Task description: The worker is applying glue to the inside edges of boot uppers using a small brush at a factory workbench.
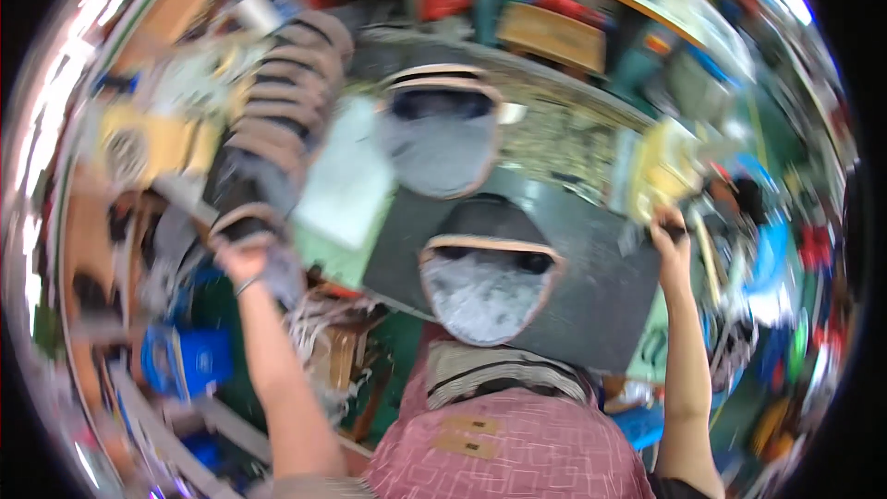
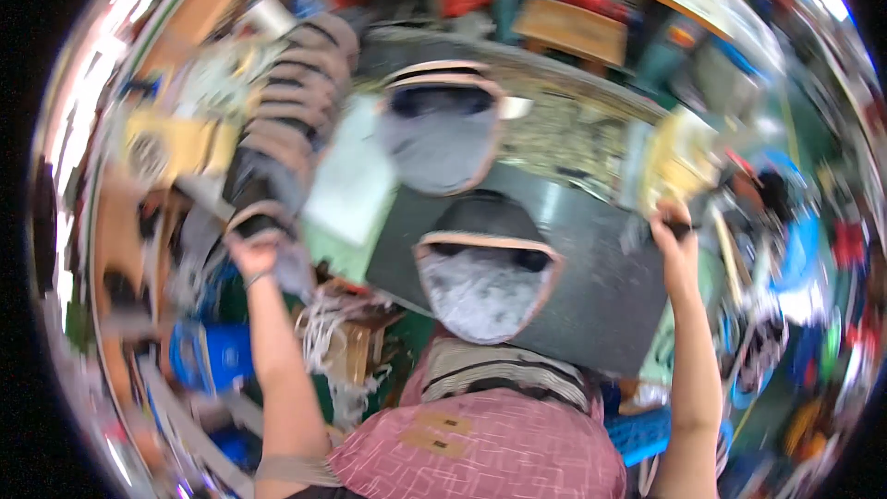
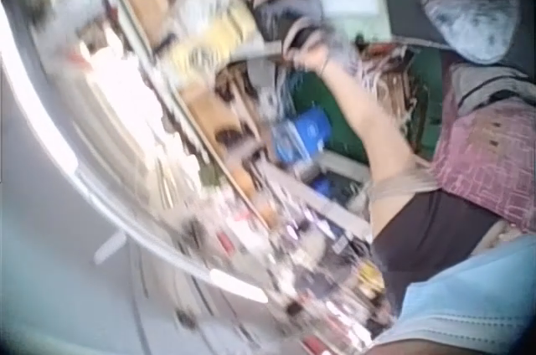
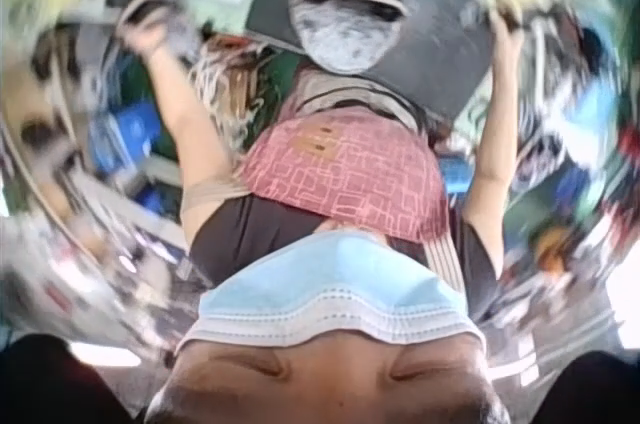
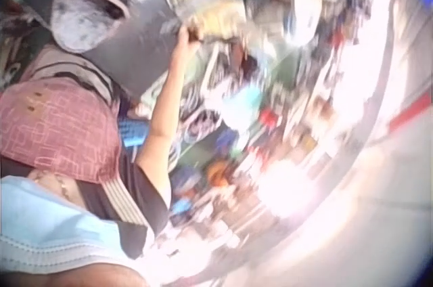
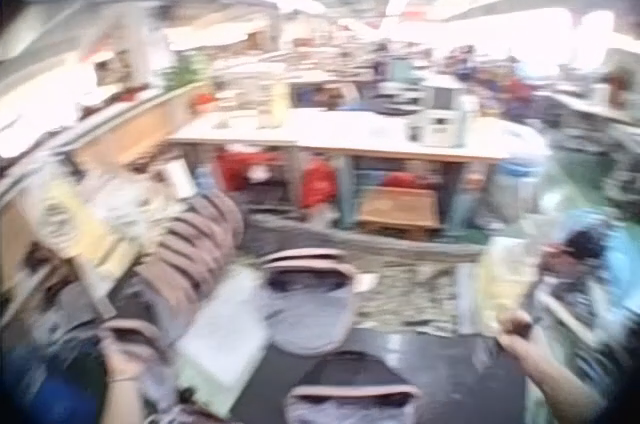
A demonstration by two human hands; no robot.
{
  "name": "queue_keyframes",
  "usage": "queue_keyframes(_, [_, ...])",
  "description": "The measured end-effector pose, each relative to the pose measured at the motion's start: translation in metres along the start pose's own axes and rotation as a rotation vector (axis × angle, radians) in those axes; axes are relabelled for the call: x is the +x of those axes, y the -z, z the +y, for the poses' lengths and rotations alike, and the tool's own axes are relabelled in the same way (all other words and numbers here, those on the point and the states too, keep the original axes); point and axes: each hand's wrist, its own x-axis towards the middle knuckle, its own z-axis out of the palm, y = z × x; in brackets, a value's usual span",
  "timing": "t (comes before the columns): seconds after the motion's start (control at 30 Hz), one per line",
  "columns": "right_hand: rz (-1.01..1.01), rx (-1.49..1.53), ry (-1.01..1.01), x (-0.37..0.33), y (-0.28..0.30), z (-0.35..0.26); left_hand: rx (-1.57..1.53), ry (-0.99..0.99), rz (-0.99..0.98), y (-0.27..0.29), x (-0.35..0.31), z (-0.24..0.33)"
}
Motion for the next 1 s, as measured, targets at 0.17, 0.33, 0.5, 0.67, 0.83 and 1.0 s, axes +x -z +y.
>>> queue_keyframes(0.17, [0.142, -0.012, -0.191, 0.037, 0.033, 0.029, 0.346, 0.098, 0.190, 0.068, 0.124, 0.084])
queue_keyframes(0.33, [0.267, -0.799, -0.269, 0.058, 0.013, 0.068, 0.475, 0.303, 0.128, 0.019, 0.114, 0.014])
queue_keyframes(0.5, [0.607, -1.063, 0.361, 0.066, 0.012, 0.058, 0.182, 0.218, 0.036, -0.059, 0.071, 0.026])
queue_keyframes(0.67, [0.200, -0.469, 0.346, 0.073, -0.160, -0.020, 0.390, -0.073, 0.234, -0.059, 0.105, 0.029])
queue_keyframes(0.83, [-0.395, 0.022, 0.164, 0.141, -0.365, -0.089, 0.653, -0.245, 0.212, -0.091, 0.050, 0.041])
queue_keyframes(1.0, [-0.392, 0.082, 0.087, 0.243, -0.538, -0.084, 0.110, 0.274, 0.116, -0.128, 0.055, 0.028])
